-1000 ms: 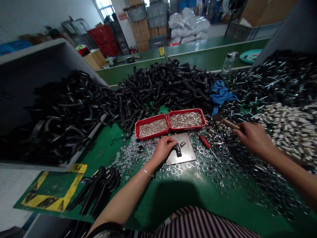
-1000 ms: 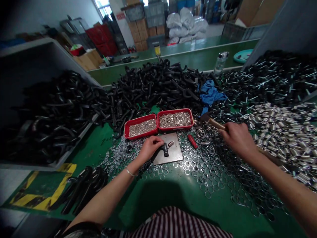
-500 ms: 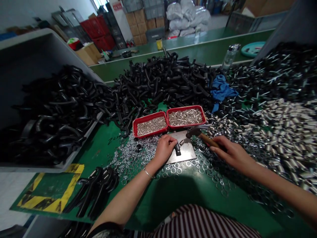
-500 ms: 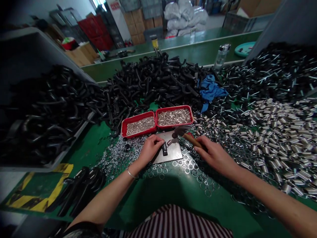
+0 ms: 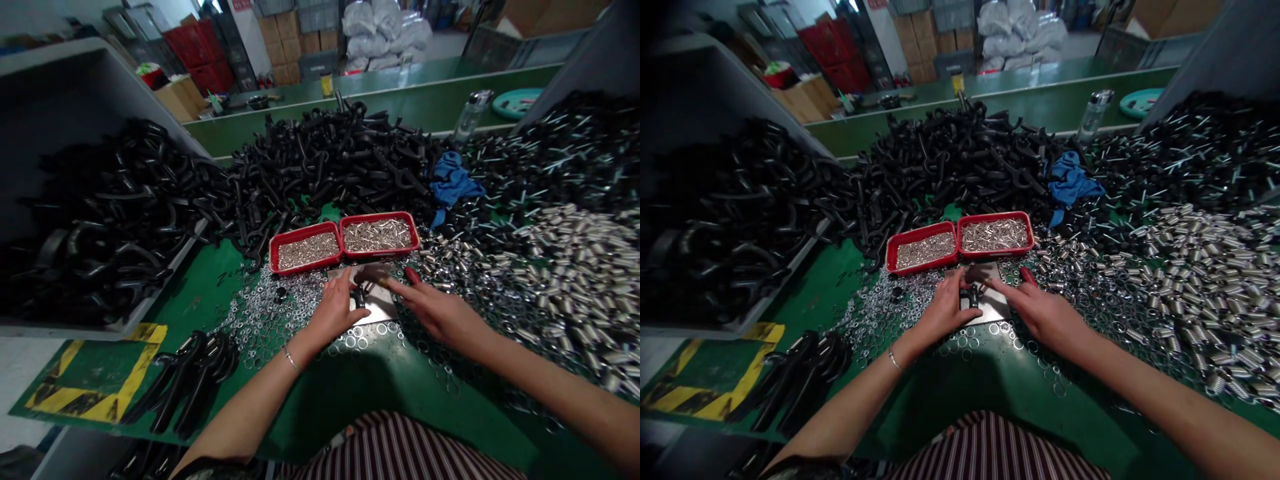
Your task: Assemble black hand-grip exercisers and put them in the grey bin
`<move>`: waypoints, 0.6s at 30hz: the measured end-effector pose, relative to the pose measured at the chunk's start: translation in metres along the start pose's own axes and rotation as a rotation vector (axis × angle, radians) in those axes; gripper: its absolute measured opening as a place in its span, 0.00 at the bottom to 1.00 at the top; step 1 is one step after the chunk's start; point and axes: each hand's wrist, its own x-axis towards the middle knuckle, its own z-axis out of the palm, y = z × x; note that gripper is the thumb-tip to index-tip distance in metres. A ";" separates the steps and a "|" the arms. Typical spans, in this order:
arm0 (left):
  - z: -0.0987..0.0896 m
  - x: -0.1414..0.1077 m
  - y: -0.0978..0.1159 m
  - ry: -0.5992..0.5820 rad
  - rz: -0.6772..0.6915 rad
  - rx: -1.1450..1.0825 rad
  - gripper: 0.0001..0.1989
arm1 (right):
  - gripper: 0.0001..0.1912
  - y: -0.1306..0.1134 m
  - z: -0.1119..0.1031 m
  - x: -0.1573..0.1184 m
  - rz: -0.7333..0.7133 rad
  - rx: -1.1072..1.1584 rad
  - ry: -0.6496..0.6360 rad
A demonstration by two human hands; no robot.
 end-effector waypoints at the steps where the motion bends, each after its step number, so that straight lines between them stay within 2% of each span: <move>1: 0.000 0.000 0.000 0.001 -0.008 -0.005 0.52 | 0.30 0.002 0.002 0.002 -0.005 0.010 -0.066; 3: 0.000 0.000 -0.001 -0.001 -0.013 -0.009 0.52 | 0.29 0.006 0.002 0.001 0.044 0.065 -0.130; 5: -0.001 0.000 -0.001 -0.012 -0.006 -0.004 0.49 | 0.28 0.010 -0.007 -0.004 0.173 0.152 -0.082; 8: -0.002 0.000 -0.001 -0.011 -0.004 0.026 0.34 | 0.29 0.031 -0.030 -0.020 0.443 0.197 0.161; 11: -0.006 0.005 -0.001 0.041 -0.088 -0.054 0.24 | 0.30 0.077 -0.059 -0.037 0.610 0.042 0.383; 13: -0.011 0.009 0.002 0.101 -0.253 -0.285 0.22 | 0.29 0.111 -0.077 -0.043 0.619 -0.131 0.363; 15: -0.016 0.010 0.009 0.123 -0.458 -0.685 0.22 | 0.25 0.133 -0.087 -0.042 0.505 -0.352 0.284; 17: -0.020 0.006 0.020 0.098 -0.593 -1.141 0.22 | 0.20 0.137 -0.086 -0.033 0.342 -0.501 0.229; 18: -0.021 0.002 0.026 0.081 -0.624 -1.336 0.21 | 0.17 0.132 -0.080 -0.027 0.271 -0.504 0.199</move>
